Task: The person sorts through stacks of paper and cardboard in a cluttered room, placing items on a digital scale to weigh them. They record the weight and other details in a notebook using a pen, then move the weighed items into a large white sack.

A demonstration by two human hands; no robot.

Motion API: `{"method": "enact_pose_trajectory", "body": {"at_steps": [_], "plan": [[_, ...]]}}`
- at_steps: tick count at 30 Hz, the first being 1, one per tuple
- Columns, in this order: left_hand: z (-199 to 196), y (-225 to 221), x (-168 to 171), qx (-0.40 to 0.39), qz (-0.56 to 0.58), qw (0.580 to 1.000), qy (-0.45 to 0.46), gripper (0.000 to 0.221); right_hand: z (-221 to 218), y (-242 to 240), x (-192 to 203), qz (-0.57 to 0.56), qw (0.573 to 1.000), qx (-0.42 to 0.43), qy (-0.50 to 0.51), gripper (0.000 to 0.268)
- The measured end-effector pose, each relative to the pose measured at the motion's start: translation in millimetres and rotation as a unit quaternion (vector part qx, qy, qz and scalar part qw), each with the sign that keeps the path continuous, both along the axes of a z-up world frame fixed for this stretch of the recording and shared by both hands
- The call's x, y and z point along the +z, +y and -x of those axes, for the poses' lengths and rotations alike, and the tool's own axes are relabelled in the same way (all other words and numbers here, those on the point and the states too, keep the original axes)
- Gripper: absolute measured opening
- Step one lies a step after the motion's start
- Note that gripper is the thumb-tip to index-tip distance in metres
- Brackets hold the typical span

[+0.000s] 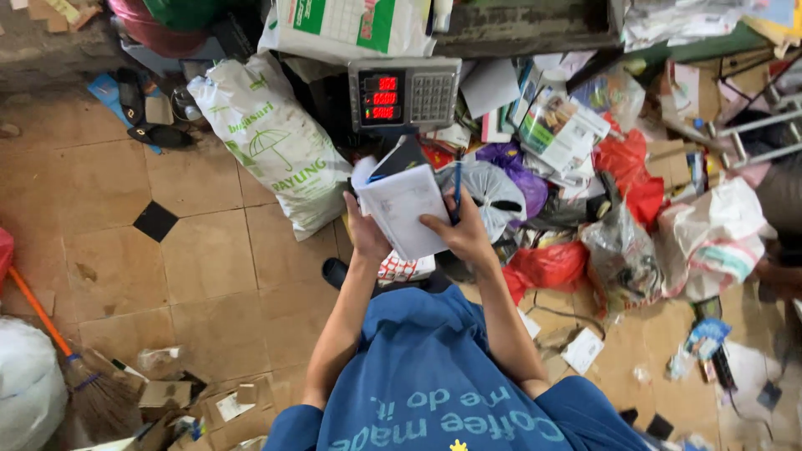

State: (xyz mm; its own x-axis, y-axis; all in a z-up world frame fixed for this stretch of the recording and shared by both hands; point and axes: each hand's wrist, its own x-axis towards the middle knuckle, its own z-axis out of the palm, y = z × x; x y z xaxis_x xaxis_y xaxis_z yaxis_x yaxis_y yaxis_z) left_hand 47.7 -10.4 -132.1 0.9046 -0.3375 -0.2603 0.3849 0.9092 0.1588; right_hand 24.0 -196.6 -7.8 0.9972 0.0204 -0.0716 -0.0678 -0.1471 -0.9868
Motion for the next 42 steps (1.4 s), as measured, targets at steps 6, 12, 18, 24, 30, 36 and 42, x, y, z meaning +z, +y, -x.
{"method": "enact_pose_trajectory", "body": {"at_steps": [6,12,18,24,30,36,42], "plan": [[23.3,-109.7,-69.7,-0.018,0.041,0.997,0.056,0.070,-19.3,-76.0,-5.7,-0.131,0.991,0.017,-0.015,0.051],[61.1,-156.6,-41.6,-0.074,-0.133,0.962,-0.227,0.083,-32.3,-110.7,-49.4,-0.008,0.997,-0.071,0.011,0.044],[38.8,-151.1,-37.6,0.131,-0.146,0.977,0.084,0.056,-28.6,-108.7,-68.2,-0.162,0.982,-0.097,0.021,0.049],[30.7,-88.3,-47.7,0.158,-0.284,0.942,0.080,0.046,-57.0,-117.2,-104.8,-0.353,0.896,-0.082,0.257,0.031],[62.0,-6.9,-49.0,0.044,-0.394,0.917,0.054,0.035,-99.5,-68.3,-170.8,-0.312,0.884,0.110,0.331,0.018],[85.9,32.7,-100.4,0.111,-0.446,0.887,0.048,0.033,-121.4,2.5,-189.8,-0.181,0.957,0.067,0.218,0.023],[67.0,30.4,-95.8,0.133,-0.380,0.902,0.157,0.039,-69.2,74.2,-141.6,0.247,0.967,0.017,-0.064,0.017]]}}
